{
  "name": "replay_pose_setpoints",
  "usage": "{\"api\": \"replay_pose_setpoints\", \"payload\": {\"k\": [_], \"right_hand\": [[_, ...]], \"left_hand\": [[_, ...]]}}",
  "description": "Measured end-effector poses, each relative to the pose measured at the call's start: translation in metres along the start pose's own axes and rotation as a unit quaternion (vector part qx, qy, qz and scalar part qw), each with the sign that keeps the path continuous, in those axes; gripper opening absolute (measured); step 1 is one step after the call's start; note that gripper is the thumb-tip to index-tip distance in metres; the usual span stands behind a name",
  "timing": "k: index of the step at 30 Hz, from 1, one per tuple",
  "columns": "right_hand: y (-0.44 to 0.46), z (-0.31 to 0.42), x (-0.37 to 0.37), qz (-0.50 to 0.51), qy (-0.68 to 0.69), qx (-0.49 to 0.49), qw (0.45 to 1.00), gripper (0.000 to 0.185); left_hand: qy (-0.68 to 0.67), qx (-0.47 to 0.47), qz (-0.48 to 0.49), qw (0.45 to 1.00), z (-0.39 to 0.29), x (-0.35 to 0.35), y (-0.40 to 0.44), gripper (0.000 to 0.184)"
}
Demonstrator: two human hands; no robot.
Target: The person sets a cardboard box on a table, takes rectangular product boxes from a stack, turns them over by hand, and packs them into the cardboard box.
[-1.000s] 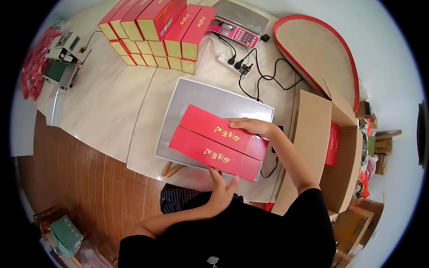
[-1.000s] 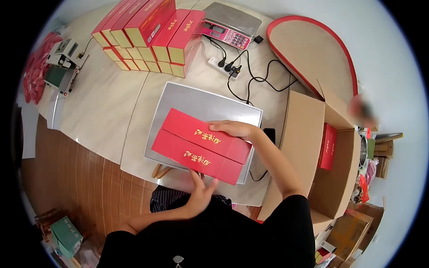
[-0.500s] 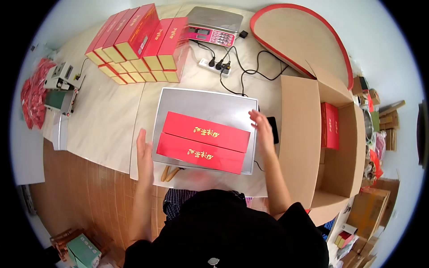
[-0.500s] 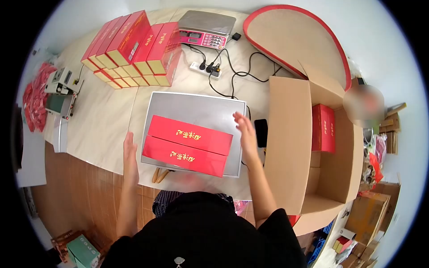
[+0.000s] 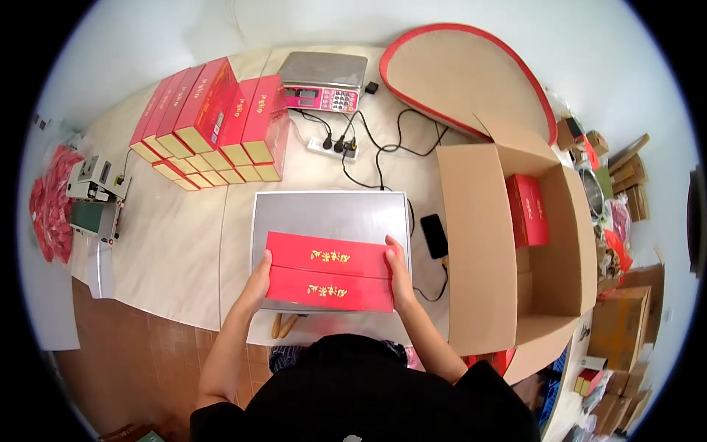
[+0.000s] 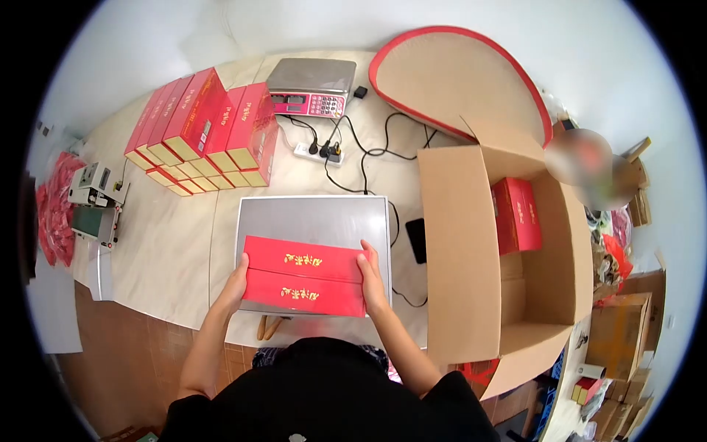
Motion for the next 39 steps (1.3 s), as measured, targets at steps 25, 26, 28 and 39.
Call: {"api": "replay_pose_setpoints", "payload": {"k": [25,26,28,39], "right_hand": [[0.061,-0.004,-0.096,0.048,-0.216,0.049,0.974,0.058],[0.063,-0.013,-0.104,0.058,-0.224,0.051,0.971,0.059],[0.060,-0.030,-0.126,0.081,-0.230,0.065,0.968,0.059],[0.058,-0.021,-0.098,-0.002,-0.189,0.097,0.977,0.049]], "left_hand": [[0.032,0.003,-0.161,0.986,0.029,0.099,-0.013,0.075],[0.036,0.018,-0.184,0.982,0.033,0.112,-0.018,0.075],[0.040,0.015,-0.198,0.979,0.032,0.134,-0.026,0.073],[-0.024,-0.016,-0.144,0.989,-0.032,0.111,-0.049,0.066]]}}
Point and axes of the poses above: each hand's wrist, its own y-axis towards the middle knuckle, its own x-axis out of the back of the hand, z = x × y, the point moved 10 cm from there along y, towards the middle knuckle, and after that the axes turned 9 degrees about y, right-handed, at the moved point
